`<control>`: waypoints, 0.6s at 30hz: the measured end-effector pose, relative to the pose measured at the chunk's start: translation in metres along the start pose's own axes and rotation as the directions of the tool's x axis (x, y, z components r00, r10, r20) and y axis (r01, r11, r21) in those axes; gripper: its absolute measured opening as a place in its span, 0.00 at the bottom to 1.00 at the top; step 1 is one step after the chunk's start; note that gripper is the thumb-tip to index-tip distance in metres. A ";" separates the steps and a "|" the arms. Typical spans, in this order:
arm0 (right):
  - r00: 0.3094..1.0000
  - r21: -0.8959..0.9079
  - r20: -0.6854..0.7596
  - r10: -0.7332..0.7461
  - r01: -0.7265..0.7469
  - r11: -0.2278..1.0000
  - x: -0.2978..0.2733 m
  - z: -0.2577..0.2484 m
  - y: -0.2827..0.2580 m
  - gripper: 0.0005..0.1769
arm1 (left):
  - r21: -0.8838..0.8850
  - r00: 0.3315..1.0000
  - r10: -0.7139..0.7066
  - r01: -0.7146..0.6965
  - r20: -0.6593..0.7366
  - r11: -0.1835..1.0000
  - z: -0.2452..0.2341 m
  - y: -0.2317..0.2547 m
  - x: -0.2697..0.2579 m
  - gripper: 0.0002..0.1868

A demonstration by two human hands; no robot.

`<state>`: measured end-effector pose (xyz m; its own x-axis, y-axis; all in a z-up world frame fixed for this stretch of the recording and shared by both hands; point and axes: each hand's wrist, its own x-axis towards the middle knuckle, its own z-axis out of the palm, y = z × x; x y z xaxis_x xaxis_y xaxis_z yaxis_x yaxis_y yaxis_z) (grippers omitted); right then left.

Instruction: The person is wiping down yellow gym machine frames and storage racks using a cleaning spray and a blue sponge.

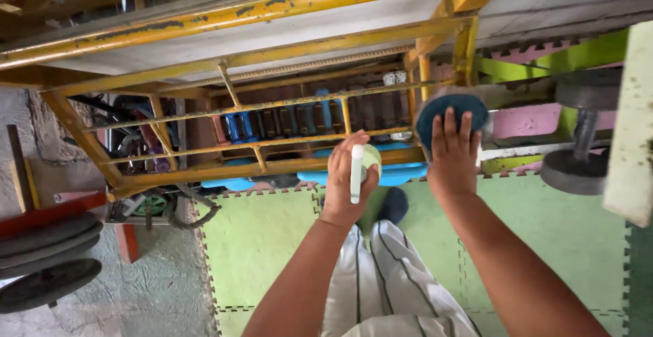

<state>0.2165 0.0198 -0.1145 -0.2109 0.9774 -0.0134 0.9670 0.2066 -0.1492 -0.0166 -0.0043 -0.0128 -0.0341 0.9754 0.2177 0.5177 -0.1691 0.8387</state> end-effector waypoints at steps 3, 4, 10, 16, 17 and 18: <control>0.995 -0.068 0.035 0.095 -0.092 0.993 -0.010 0.017 -0.014 0.38 | -0.125 0.994 -0.106 0.100 -0.035 0.987 -0.009 -0.009 -0.007 0.29; 0.995 -0.068 0.034 0.096 -0.094 0.993 -0.008 0.020 -0.021 0.38 | -0.125 0.994 -0.103 0.098 -0.035 0.987 -0.012 -0.016 -0.009 0.29; 0.991 0.003 0.088 0.100 -0.101 0.995 0.009 0.017 -0.087 0.36 | -0.102 0.973 -0.197 0.185 -0.123 0.977 -0.031 -0.040 -0.021 0.28; 0.969 0.136 -0.056 -0.239 0.244 0.960 0.014 0.005 -0.109 0.37 | -0.165 0.935 -0.351 0.337 -0.059 0.927 -0.034 -0.038 -0.025 0.28; 0.964 0.083 0.043 -0.262 0.258 0.963 0.018 0.001 -0.098 0.35 | -0.281 0.935 -0.346 0.313 -0.079 0.907 -0.029 -0.046 -0.028 0.28; 0.951 0.032 0.142 -0.276 0.275 0.961 0.021 -0.004 -0.088 0.34 | -0.393 0.934 -0.344 0.281 -0.098 0.876 -0.024 -0.054 -0.030 0.29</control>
<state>0.1278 0.0226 -0.0982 -0.4880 0.8657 -0.1117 0.8668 0.4656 -0.1785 -0.0641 -0.0276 -0.0525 -0.2933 0.9553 -0.0360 0.1082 0.0706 0.9916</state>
